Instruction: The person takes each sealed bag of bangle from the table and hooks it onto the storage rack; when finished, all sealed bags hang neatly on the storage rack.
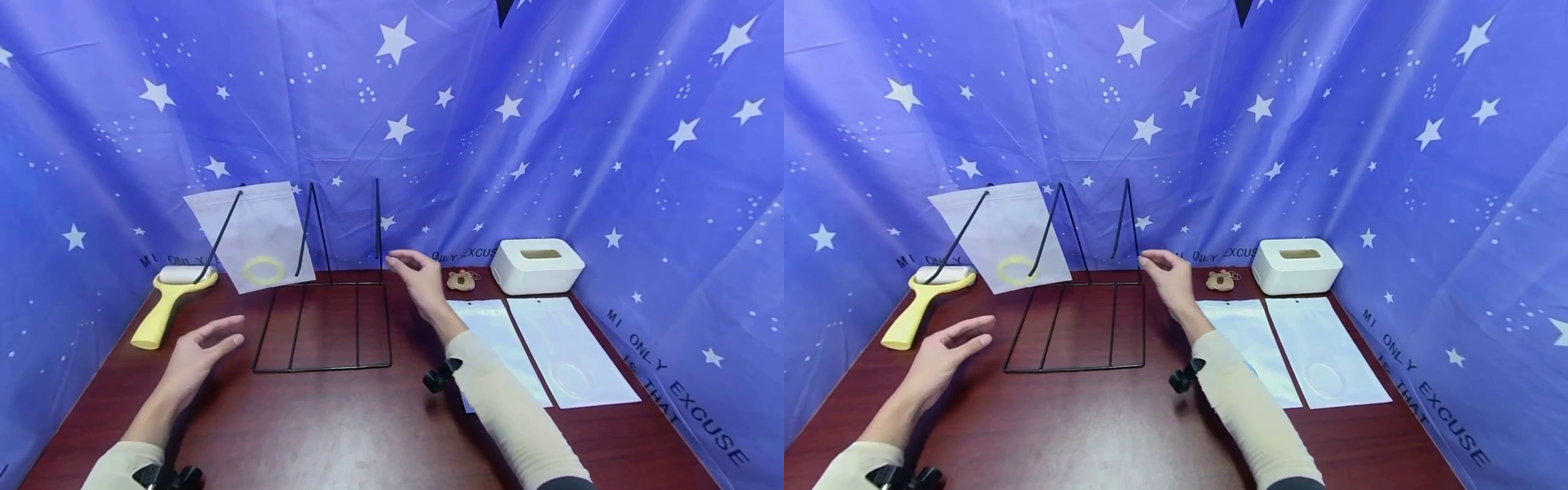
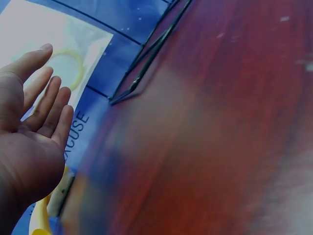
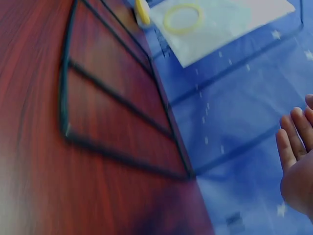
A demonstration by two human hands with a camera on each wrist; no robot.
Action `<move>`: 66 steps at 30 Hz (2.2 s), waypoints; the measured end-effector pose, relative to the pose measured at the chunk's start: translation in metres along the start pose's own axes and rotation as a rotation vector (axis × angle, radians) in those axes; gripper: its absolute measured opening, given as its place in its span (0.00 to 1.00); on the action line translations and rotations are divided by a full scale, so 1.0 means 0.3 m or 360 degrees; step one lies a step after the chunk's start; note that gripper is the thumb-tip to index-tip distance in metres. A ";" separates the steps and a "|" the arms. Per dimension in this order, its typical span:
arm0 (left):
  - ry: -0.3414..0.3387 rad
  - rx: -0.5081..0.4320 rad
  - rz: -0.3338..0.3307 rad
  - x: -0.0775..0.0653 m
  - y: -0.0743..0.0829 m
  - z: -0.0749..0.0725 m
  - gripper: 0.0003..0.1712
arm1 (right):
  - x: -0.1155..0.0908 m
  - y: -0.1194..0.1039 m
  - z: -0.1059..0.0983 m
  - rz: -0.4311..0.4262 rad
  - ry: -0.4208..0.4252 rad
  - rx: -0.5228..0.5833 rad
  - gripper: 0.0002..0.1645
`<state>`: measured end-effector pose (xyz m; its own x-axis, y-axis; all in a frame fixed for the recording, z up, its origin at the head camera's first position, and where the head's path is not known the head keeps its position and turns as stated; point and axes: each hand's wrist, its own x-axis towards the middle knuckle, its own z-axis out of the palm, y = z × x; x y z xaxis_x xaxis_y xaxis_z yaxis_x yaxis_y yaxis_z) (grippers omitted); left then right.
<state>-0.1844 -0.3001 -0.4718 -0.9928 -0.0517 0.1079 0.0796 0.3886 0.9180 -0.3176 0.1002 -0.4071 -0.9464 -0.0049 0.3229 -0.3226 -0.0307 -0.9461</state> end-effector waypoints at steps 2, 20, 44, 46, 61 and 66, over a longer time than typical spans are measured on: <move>-0.0007 0.0008 -0.0003 -0.008 -0.006 0.015 0.30 | -0.015 0.012 -0.065 0.0015 0.0028 -0.0002 0.18; -0.0003 0.0315 0.0203 -0.032 -0.065 0.058 0.27 | -0.078 0.023 -0.479 0.0155 0.0181 -0.0229 0.25; -0.0093 0.0746 0.0274 -0.018 -0.084 0.052 0.32 | -0.166 0.078 -0.774 0.0418 0.0462 -0.0368 0.27; -0.0092 0.0743 0.0282 -0.021 -0.081 0.055 0.32 | -0.172 0.081 -0.789 0.0422 0.0483 -0.0319 0.25; -0.0074 0.0743 0.0294 -0.024 -0.088 0.060 0.31 | -0.155 0.114 -0.814 0.0419 0.0289 -0.0683 0.30; -0.0058 0.0752 0.0335 -0.022 -0.085 0.068 0.31 | -0.150 0.127 -0.824 0.0507 0.0202 -0.0861 0.29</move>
<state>-0.1817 -0.2909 -0.5038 -0.9629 0.1011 0.2504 0.2370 0.7607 0.6043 -0.2910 0.3462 -0.4646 -0.9808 0.1888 0.0493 0.0443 0.4616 -0.8860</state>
